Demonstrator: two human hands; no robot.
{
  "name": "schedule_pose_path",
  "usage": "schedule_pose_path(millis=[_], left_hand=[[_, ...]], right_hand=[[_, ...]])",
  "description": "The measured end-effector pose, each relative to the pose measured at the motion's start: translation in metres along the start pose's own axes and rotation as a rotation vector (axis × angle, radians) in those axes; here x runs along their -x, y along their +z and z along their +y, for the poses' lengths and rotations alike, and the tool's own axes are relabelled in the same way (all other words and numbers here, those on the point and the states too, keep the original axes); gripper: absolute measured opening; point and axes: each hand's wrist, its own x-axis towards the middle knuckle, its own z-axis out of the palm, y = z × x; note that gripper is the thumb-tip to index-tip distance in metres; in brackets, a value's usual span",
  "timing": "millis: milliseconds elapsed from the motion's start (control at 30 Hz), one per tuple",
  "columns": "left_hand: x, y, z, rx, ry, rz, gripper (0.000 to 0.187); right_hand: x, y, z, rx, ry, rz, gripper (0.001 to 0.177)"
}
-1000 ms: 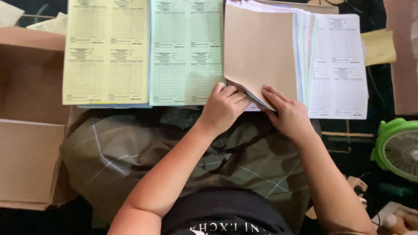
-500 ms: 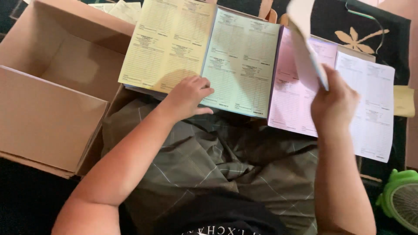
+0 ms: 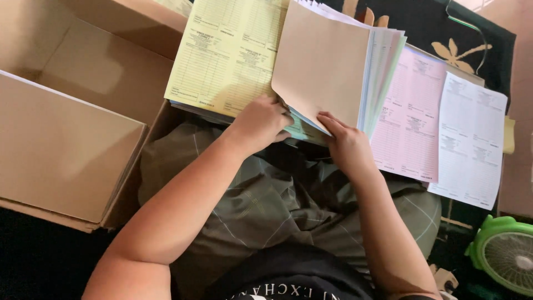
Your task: Sorting multi-part carbonless forms by color into a multi-pocket folder at an efficient pace.
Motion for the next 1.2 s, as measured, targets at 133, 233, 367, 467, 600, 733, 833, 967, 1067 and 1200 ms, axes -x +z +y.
schedule_pose_path(millis=[133,233,367,467,600,733,833,967,1067,1200], left_hand=[[0.0,-0.004,0.004,-0.019,-0.018,0.017,0.023],[-0.002,-0.012,0.01,-0.032,-0.056,0.028,0.026],[-0.002,-0.018,0.011,-0.04,-0.056,0.035,0.026],[-0.003,-0.016,0.01,-0.036,-0.047,0.033,0.026],[-0.003,-0.019,0.011,-0.062,-0.062,0.024,0.03],[-0.001,-0.02,0.01,-0.052,-0.068,0.011,0.029],[-0.002,-0.019,0.01,-0.042,-0.062,0.016,0.027],[-0.002,-0.021,0.01,-0.052,-0.061,0.011,0.027],[-0.002,-0.021,0.011,-0.046,-0.065,0.005,0.03],[-0.003,-0.021,0.01,-0.029,-0.073,-0.007,0.033]], right_hand=[[-0.001,-0.023,-0.014,-0.113,-0.013,-0.06,0.055],[-0.002,-0.025,-0.013,-0.112,-0.04,-0.083,0.064],[-0.001,-0.021,-0.011,-0.128,-0.027,-0.076,0.058],[0.0,-0.018,-0.007,-0.129,-0.014,-0.075,0.058],[0.001,-0.014,-0.002,-0.109,0.005,-0.083,0.063],[0.002,-0.013,-0.003,-0.109,0.026,-0.078,0.06],[0.001,-0.02,-0.01,-0.151,0.009,-0.09,0.066],[0.003,-0.019,-0.011,-0.139,0.019,-0.086,0.063],[0.003,-0.018,-0.009,-0.123,0.029,-0.088,0.061],[0.002,-0.016,-0.007,-0.113,0.033,-0.097,0.062]])
